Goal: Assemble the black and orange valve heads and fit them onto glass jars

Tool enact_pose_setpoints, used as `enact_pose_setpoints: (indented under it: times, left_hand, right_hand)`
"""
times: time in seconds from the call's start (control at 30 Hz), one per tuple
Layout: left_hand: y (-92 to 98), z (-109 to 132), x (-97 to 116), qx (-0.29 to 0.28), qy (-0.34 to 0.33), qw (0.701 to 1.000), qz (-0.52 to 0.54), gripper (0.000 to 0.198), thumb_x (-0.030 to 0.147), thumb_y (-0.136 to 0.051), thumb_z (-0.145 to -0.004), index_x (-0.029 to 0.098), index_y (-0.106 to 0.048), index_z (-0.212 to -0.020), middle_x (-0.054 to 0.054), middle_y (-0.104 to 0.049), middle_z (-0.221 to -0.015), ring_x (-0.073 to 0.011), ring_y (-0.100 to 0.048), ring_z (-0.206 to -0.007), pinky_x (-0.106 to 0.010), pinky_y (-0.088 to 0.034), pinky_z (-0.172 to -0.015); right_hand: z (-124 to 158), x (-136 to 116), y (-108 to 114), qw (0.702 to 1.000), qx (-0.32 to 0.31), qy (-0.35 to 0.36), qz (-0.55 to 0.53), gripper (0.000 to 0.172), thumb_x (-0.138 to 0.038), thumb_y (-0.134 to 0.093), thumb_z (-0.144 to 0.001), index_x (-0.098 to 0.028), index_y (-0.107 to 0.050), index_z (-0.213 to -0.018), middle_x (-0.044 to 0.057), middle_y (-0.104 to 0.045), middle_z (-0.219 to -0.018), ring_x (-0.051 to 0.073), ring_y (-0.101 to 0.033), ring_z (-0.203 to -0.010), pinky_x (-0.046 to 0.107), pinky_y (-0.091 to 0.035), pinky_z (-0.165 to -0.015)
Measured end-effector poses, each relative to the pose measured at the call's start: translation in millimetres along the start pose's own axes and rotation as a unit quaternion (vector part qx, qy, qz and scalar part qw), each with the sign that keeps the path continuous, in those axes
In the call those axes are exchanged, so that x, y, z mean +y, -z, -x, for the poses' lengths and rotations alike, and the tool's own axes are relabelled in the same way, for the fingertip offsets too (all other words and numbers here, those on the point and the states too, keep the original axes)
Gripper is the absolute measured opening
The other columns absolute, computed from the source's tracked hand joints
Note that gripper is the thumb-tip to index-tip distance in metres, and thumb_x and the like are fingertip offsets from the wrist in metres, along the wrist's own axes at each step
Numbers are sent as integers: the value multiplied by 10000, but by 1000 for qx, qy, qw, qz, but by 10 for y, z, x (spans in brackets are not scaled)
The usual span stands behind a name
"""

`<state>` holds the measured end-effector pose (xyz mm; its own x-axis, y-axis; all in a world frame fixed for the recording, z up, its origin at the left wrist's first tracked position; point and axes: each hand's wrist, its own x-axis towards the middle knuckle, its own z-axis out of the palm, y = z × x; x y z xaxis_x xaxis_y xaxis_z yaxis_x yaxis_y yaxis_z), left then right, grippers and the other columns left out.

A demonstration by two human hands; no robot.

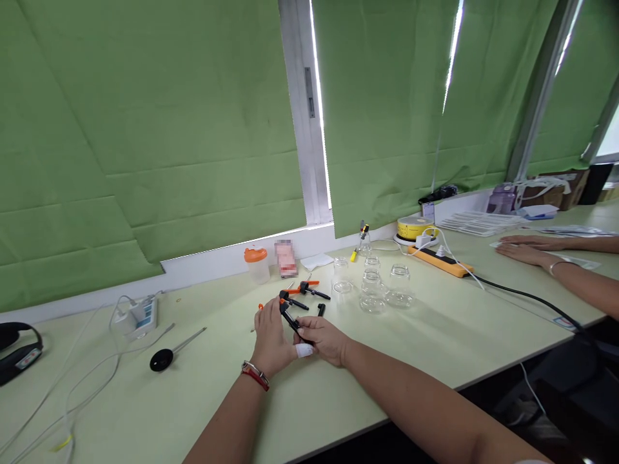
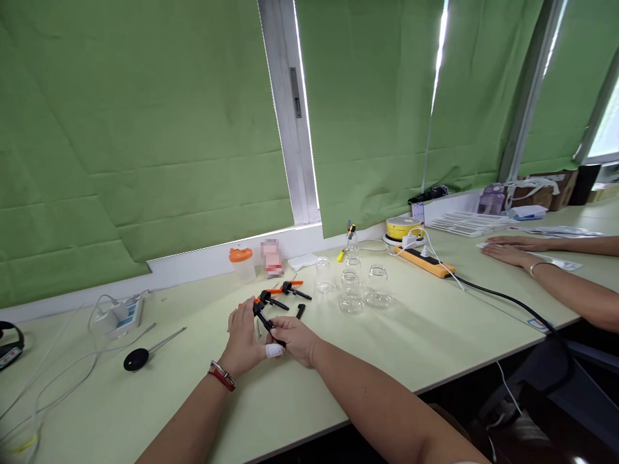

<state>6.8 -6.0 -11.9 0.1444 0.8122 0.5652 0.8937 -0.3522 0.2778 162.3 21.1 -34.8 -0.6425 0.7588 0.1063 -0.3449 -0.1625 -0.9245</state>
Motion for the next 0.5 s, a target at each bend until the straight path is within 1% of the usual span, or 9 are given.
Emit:
enact_pose_setpoints:
  times: [0.1, 0.2, 0.33, 0.5]
  left_hand:
    - [-13, 12, 11, -33, -12, 999, -1, 1154, 393, -728, -499, 87, -149, -1448, -253, -306, -1450, -404, -260, -1362, -564, -240, -1082]
    - [-27, 26, 31, -47, -22, 999, -11, 1187, 386, -735, -485, 98, -133, -1466, -245, -291, -1466, -406, -235, -1374, -578, -200, -1098]
    - [-63, 49, 51, -44, -9, 999, -10, 1191, 384, -750, -465, 107, -171, -1468, -241, -285, -1462, -429, -232, -1365, -600, -219, -1079]
    - [-97, 77, 91, -24, 12, 1000, 13, 1170, 389, -772, -441, 117, -249, -1451, -237, -288, -1449, -455, -244, -1341, -625, -263, -1043]
  right_hand:
    - [17, -4, -18, 1000, -5, -10, -14, 322, -390, -750, -671, -139, -607, -814, 8, -618, -691, 92, -509, -577, 234, -359, -556]
    - [18, 11, -20, 999, -10, -14, -27, 343, -386, -767, -665, -129, -614, -835, 19, -629, -698, 108, -538, -607, 252, -382, -599]
    - [8, 35, -4, 999, -3, -21, -41, 359, -380, -782, -652, -124, -615, -841, 18, -631, -683, 114, -554, -619, 267, -397, -641]
    - [25, 14, -22, 999, 2, -36, -37, 375, -384, -782, -643, -118, -632, -860, 8, -614, -666, 99, -519, -589, 249, -377, -602]
